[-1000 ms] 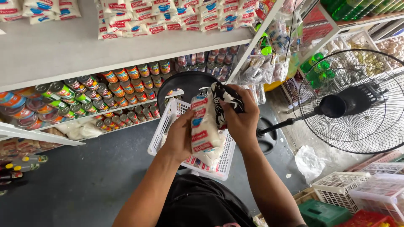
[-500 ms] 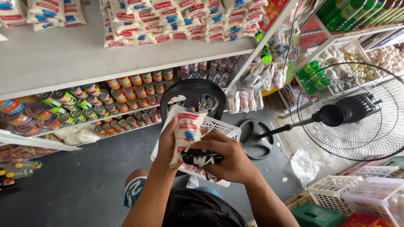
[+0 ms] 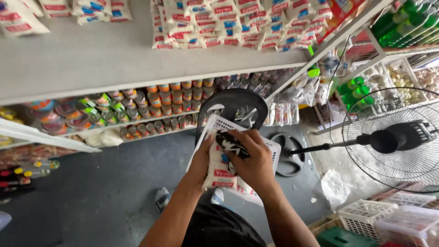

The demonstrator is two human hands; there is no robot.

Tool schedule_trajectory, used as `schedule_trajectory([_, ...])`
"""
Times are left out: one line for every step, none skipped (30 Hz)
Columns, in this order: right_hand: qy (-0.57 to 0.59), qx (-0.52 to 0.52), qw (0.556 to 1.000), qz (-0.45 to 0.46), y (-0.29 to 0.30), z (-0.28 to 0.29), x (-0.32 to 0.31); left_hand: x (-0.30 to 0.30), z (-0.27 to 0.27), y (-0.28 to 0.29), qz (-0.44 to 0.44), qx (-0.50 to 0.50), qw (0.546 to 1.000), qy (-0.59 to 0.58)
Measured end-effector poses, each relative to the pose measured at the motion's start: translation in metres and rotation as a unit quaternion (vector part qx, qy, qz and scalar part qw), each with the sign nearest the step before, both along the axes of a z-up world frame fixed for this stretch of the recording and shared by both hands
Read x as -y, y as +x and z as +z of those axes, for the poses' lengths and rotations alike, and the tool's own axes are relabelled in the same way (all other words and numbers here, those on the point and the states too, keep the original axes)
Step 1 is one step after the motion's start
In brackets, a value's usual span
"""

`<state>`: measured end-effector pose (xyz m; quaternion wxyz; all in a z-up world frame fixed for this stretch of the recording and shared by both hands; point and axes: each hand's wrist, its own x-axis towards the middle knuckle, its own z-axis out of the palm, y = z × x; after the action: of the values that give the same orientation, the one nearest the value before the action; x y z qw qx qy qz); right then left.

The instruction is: Wipe down individual bags of sugar with a cloth and organize them on a grocery store shelf.

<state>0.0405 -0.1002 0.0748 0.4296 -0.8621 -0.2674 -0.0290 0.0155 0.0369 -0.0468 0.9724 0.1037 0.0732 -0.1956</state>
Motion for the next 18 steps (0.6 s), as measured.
schedule_trajectory([0.009,0.007,1.0,-0.025,0.008,0.0,-0.006,-0.008,0.006,0.004,-0.004,0.003,1.0,0.005])
schedule_trajectory([0.017,0.014,0.999,-0.05,0.015,0.001,-0.012,-0.016,0.011,0.009,-0.008,0.007,1.0,0.009])
schedule_trajectory([0.016,0.01,0.998,-0.054,0.01,-0.001,-0.015,-0.017,-0.002,0.006,-0.012,0.002,1.0,0.008])
schedule_trajectory([0.015,-0.001,0.999,-0.043,0.005,-0.003,-0.017,-0.018,-0.016,0.003,-0.003,-0.011,1.0,0.005])
schedule_trajectory([0.016,-0.003,0.999,-0.03,0.006,-0.003,-0.02,-0.02,-0.027,0.009,0.007,-0.015,1.0,0.004])
schedule_trajectory([0.017,0.002,0.999,-0.033,0.003,-0.002,-0.023,-0.026,-0.025,0.014,0.005,-0.01,1.0,0.005])
schedule_trajectory([0.01,-0.027,1.0,0.01,-0.002,-0.001,-0.027,-0.032,-0.023,0.017,0.015,-0.019,1.0,0.004])
schedule_trajectory([0.003,-0.056,0.997,0.053,-0.007,0.0,-0.03,-0.037,-0.022,0.019,0.026,-0.028,0.999,0.003])
schedule_trajectory([0.002,-0.053,0.997,0.048,-0.016,-0.002,-0.029,-0.041,-0.028,0.023,0.021,-0.025,0.999,0.002])
schedule_trajectory([0.003,-0.083,0.992,0.099,-0.025,-0.004,-0.029,-0.044,-0.035,0.027,0.034,-0.042,0.998,0.022])
schedule_trajectory([0.003,-0.115,0.982,0.152,-0.033,-0.006,-0.03,-0.048,-0.04,0.031,0.048,-0.059,0.996,0.041])
schedule_trajectory([0.002,-0.113,0.982,0.148,-0.037,-0.014,-0.028,-0.05,-0.037,0.032,0.045,-0.057,0.997,0.039])
schedule_trajectory([0.027,-0.129,0.977,0.168,-0.042,-0.023,-0.026,-0.051,-0.034,0.031,0.063,-0.061,0.994,0.066])
schedule_trajectory([0.052,-0.146,0.97,0.188,-0.047,-0.033,-0.024,-0.052,-0.032,0.03,0.08,-0.064,0.99,0.093])
schedule_trajectory([0.051,-0.147,0.969,0.19,-0.046,-0.053,-0.019,-0.052,-0.032,0.028,0.082,-0.065,0.99,0.093])
schedule_trajectory([0.1,-0.177,0.961,0.186,-0.044,-0.073,-0.014,-0.051,-0.032,0.026,0.1,-0.047,0.987,0.114])
schedule_trajectory([0.15,-0.208,0.95,0.179,-0.044,-0.093,-0.008,-0.049,-0.033,0.024,0.115,-0.029,0.984,0.135])
schedule_trajectory([0.151,-0.209,0.95,0.177,-0.047,-0.112,-0.001,-0.049,-0.035,0.019,0.113,-0.03,0.984,0.135])
